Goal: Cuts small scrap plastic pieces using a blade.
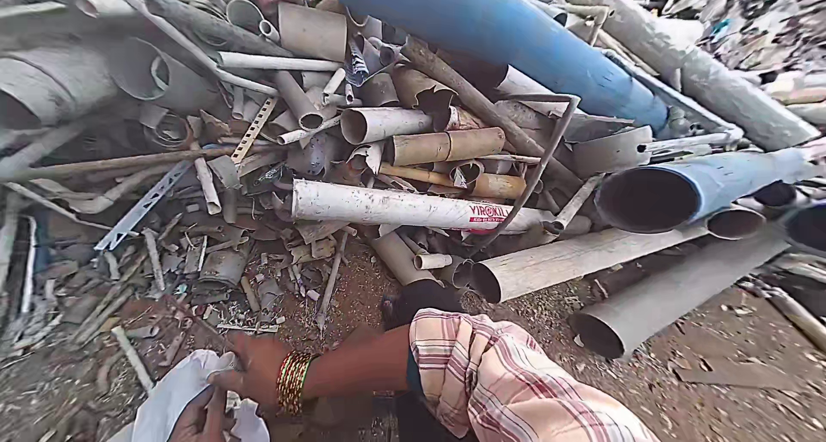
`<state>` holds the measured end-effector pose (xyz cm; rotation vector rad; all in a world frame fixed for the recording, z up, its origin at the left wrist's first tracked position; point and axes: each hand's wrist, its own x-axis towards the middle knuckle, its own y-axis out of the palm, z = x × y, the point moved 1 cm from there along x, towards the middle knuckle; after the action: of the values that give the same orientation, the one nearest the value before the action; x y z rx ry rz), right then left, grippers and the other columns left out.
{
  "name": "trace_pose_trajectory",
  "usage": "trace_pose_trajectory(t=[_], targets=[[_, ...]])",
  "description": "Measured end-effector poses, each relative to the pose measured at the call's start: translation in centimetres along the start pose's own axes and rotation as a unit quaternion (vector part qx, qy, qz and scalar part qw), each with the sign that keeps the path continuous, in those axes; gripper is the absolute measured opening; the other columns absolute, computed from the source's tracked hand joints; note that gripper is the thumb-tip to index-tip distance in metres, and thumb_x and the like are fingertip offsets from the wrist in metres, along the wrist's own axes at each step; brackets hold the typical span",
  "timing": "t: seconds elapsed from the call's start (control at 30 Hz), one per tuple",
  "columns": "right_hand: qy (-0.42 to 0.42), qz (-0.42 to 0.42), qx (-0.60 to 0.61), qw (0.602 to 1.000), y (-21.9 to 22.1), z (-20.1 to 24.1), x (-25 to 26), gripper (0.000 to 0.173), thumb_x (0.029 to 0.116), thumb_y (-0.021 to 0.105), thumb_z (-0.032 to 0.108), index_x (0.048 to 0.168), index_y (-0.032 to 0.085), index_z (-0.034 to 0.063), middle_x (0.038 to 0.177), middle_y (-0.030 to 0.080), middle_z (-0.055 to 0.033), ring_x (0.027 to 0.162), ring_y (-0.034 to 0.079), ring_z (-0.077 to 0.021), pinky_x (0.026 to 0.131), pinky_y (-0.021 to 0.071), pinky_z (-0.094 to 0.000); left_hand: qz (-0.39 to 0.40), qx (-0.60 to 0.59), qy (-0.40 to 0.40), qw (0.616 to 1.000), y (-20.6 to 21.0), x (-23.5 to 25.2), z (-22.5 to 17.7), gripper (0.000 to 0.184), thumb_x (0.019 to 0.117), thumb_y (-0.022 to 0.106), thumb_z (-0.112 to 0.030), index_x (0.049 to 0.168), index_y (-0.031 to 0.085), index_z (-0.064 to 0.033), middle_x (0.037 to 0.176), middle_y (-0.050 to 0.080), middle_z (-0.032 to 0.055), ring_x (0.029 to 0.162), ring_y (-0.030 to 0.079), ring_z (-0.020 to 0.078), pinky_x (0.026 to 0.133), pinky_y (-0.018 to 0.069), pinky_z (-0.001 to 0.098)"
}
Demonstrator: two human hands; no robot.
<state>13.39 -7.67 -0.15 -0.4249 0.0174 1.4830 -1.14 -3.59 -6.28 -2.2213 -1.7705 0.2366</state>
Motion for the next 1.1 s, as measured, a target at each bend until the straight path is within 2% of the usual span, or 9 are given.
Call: trace_pose_trajectory(t=[0.1,0.2,0.3,0.43,0.53,0.63,0.73,0.83,1.1], targets=[[0.034,-0.01,-0.01,0.999,0.1,-0.3,0.3,0.055,0.1067,0.055,0.029,0.15,0.041,-0.0016,0.123,0.064,-0.029,0.112,0.065,-0.0401,0.1,0.0494,-0.0561,-0.005,0.021,-0.015,1.0,0.7,0.3,1.7,0.028,0.0964,0.063,-0.023,0.103,0.069,0.0037,0.074,0.064,0.0007,0.052,0.053,-0.0004,0.053,0.0493,0.0193],[0.04,-0.029,-0.043,0.998,0.4,-0.8,0.9,0.057,0.1053,0.058,0.029,0.149,0.041,-0.003,0.118,0.066,-0.0266,0.108,0.067,-0.0367,0.098,0.0504,-0.0533,0.017,0.054,-0.025,0.998,0.6,0.1,1.0,0.031,0.0999,0.061,-0.022,0.108,0.07,0.0065,0.082,0.068,0.0128,0.06,0.059,0.0141,0.06,0.0528,0.0353],[0.026,-0.061,-0.031,0.997,0.9,-0.7,0.9,0.053,0.1042,0.059,0.024,0.145,0.043,-0.005,0.107,0.066,-0.0228,0.09,0.067,-0.0303,0.084,0.0544,-0.0484,0.013,0.077,-0.031,0.996,0.2,-0.4,-1.6,0.03,0.1,0.062,-0.017,0.115,0.072,0.0062,0.106,0.073,0.0219,0.092,0.07,0.0286,0.093,0.0526,0.0475],[0.005,-0.094,-0.024,0.995,1.9,-1.6,1.3,0.056,0.103,0.061,0.022,0.147,0.04,-0.0047,0.094,0.064,-0.0183,0.068,0.063,-0.0233,0.067,0.0542,-0.0442,-0.03,0.069,0.028,0.997,-0.1,-0.5,-1.9,0.02,0.0936,0.068,-0.008,0.106,0.076,0.0052,0.116,0.072,0.0212,0.111,0.069,0.0322,0.102,0.0509,0.047],[0.029,-0.089,0.0,0.996,2.9,-2.2,2.1,0.055,0.1042,0.06,0.02,0.148,0.038,-0.0038,0.089,0.061,-0.0176,0.063,0.059,-0.0219,0.063,0.0525,-0.0428,0.024,0.099,-0.067,0.993,-1.3,-0.4,-3.0,0.026,0.098,0.065,-0.012,0.115,0.072,0.0052,0.122,0.069,0.0219,0.116,0.065,0.0316,0.105,0.048,0.046],[0.047,-0.093,0.019,0.994,3.5,-2.4,2.8,0.049,0.1041,0.061,0.018,0.144,0.043,-0.0042,0.088,0.06,-0.0166,0.063,0.057,-0.0203,0.062,0.0508,-0.0407,0.052,0.136,-0.106,0.984,-1.6,0.0,-3.0,0.028,0.0999,0.063,-0.015,0.119,0.07,0.0045,0.125,0.067,0.0217,0.119,0.064,0.0329,0.106,0.0474,0.0475],[0.022,-0.098,0.003,0.995,3.2,-1.0,2.0,0.048,0.1026,0.062,0.019,0.14,0.046,-0.005,0.088,0.061,-0.0151,0.065,0.059,-0.0191,0.063,0.0514,-0.0404,0.016,0.129,-0.029,0.991,-1.9,-0.2,-3.0,0.024,0.0968,0.064,-0.013,0.108,0.072,0.0065,0.115,0.07,0.0226,0.109,0.067,0.033,0.099,0.0511,0.0463],[-0.03,-0.072,-0.04,0.996,2.1,0.3,0.7,0.053,0.0987,0.064,0.019,0.14,0.046,-0.0095,0.093,0.064,-0.022,0.075,0.063,-0.0277,0.072,0.0517,-0.0502,-0.017,0.119,0.037,0.992,-2.0,-0.7,-3.2,0.02,0.0923,0.068,-0.009,0.102,0.073,0.0078,0.11,0.071,0.0239,0.102,0.07,0.0348,0.092,0.0548,0.0482],[0.019,-0.037,-0.083,0.996,3.0,-3.0,1.6,0.058,0.0994,0.065,0.018,0.145,0.042,-0.0094,0.101,0.065,-0.0286,0.083,0.065,-0.0356,0.079,0.0515,-0.0548,0.188,0.19,-0.133,0.954,-1.6,0.4,-3.0,0.035,0.1004,0.062,-0.016,0.126,0.062,0.008,0.136,0.059,0.0266,0.127,0.058,0.038,0.109,0.0442,0.0517]])
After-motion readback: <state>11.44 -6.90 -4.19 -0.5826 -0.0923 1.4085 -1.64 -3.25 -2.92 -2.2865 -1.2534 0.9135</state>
